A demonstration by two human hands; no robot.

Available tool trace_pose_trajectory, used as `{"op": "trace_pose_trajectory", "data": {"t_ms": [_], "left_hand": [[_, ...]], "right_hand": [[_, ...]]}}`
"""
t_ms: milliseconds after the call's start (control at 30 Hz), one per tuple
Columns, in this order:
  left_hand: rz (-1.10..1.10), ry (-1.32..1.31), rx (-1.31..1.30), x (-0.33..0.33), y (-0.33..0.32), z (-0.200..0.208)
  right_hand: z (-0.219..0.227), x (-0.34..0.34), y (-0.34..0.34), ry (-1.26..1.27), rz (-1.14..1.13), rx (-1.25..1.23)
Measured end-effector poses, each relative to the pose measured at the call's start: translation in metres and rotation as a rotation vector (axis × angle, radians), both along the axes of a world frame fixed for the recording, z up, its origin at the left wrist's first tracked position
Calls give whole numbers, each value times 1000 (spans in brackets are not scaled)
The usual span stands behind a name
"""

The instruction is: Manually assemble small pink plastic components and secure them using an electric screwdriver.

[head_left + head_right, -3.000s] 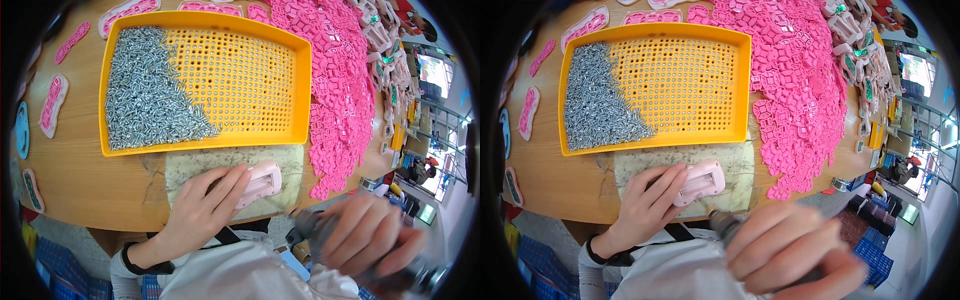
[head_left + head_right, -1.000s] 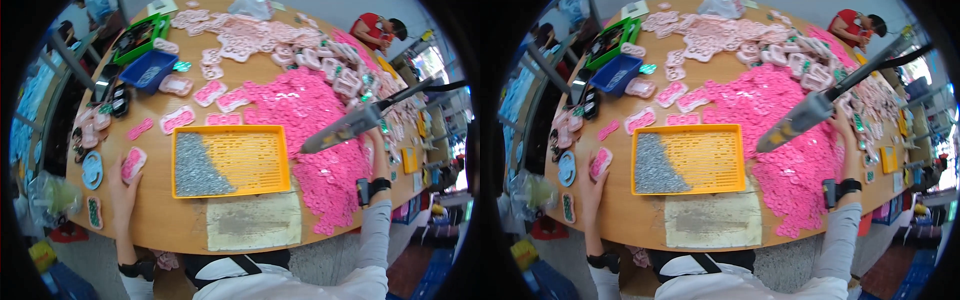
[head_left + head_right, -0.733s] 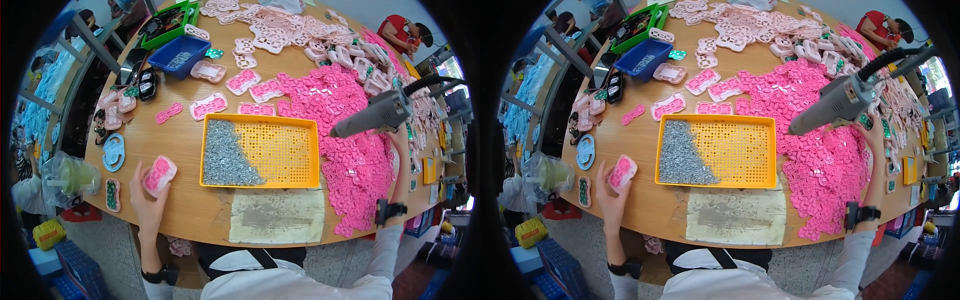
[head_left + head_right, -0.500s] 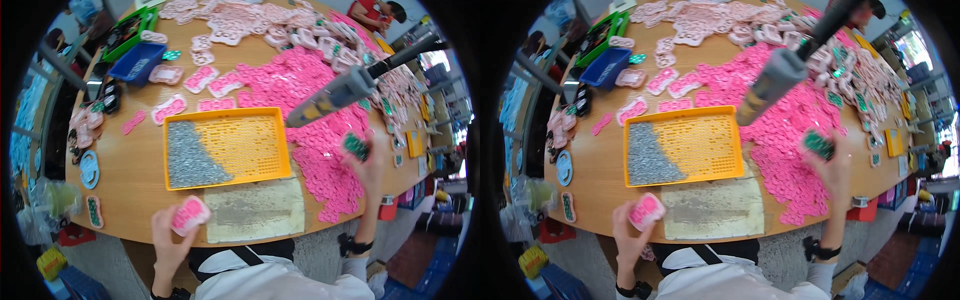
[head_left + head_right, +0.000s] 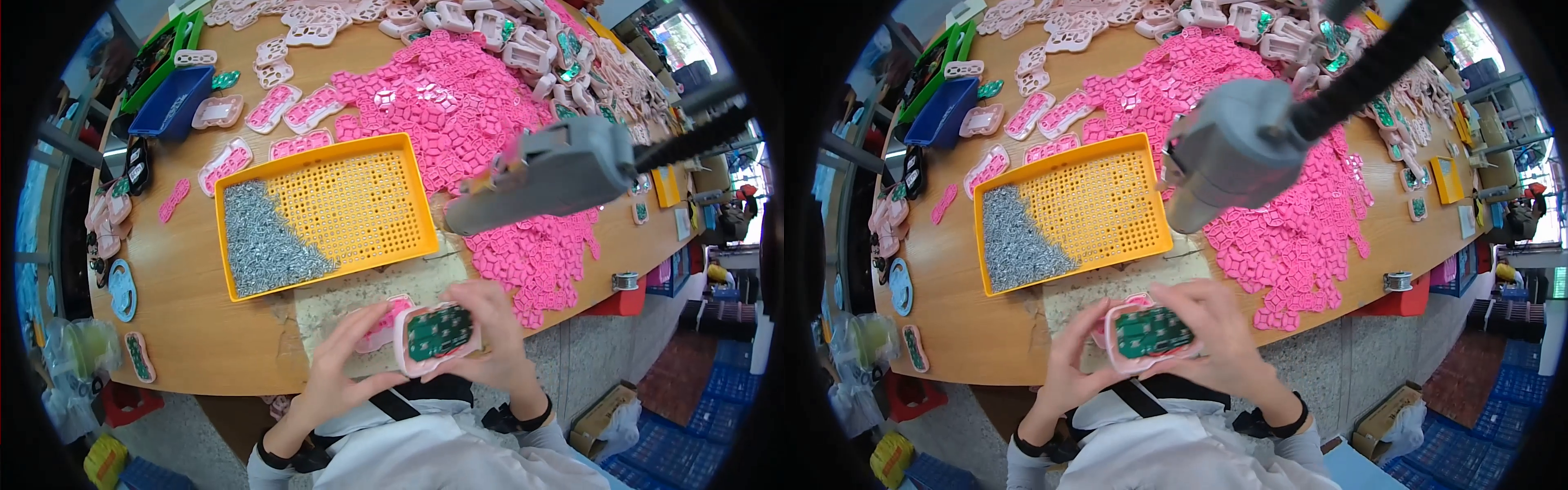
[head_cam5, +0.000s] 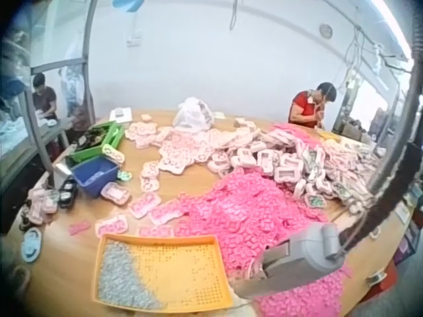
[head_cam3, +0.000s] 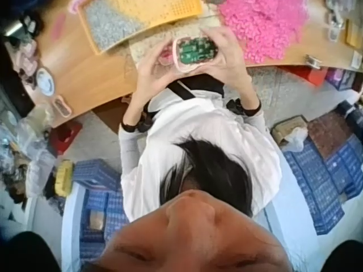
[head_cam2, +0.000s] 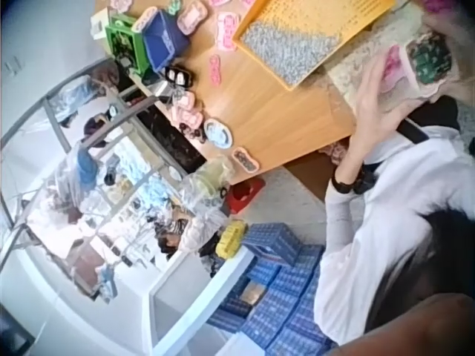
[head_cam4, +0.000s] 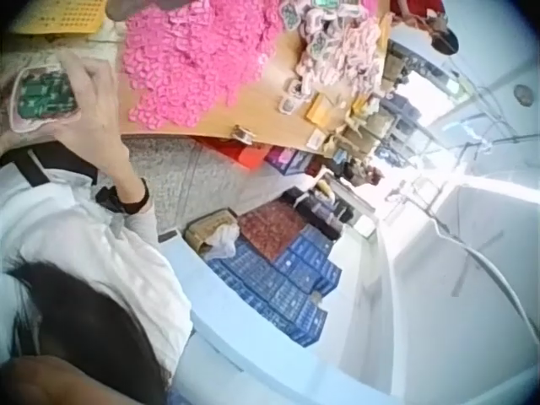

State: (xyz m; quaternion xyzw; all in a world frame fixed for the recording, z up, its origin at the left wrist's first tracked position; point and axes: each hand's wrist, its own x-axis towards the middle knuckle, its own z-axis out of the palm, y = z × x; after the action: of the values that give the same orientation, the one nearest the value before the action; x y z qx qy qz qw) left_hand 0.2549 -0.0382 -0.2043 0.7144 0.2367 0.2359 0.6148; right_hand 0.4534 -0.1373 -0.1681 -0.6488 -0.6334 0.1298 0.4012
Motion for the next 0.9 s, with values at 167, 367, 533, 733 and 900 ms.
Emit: {"op": "trace_pose_trajectory", "data": {"t_ms": [167, 367, 533, 733, 900], "left_hand": [[-33, -34, 231, -5, -6, -1], [22, 7, 260, -22, -21, 2], [35, -50, 311, -25, -23, -9], [34, -106, 270, -24, -11, -5], [16, 105, 409, -29, 6, -9]], "right_hand": [[-14, -34, 3, 759, 264, -127], [-41, -55, -13, 1285, 428, -82], [-49, -62, -10, 1291, 350, -121], [-43, -40, -1, 1192, 318, -176], [-32, 0, 18, 492, 346, -211]]}}
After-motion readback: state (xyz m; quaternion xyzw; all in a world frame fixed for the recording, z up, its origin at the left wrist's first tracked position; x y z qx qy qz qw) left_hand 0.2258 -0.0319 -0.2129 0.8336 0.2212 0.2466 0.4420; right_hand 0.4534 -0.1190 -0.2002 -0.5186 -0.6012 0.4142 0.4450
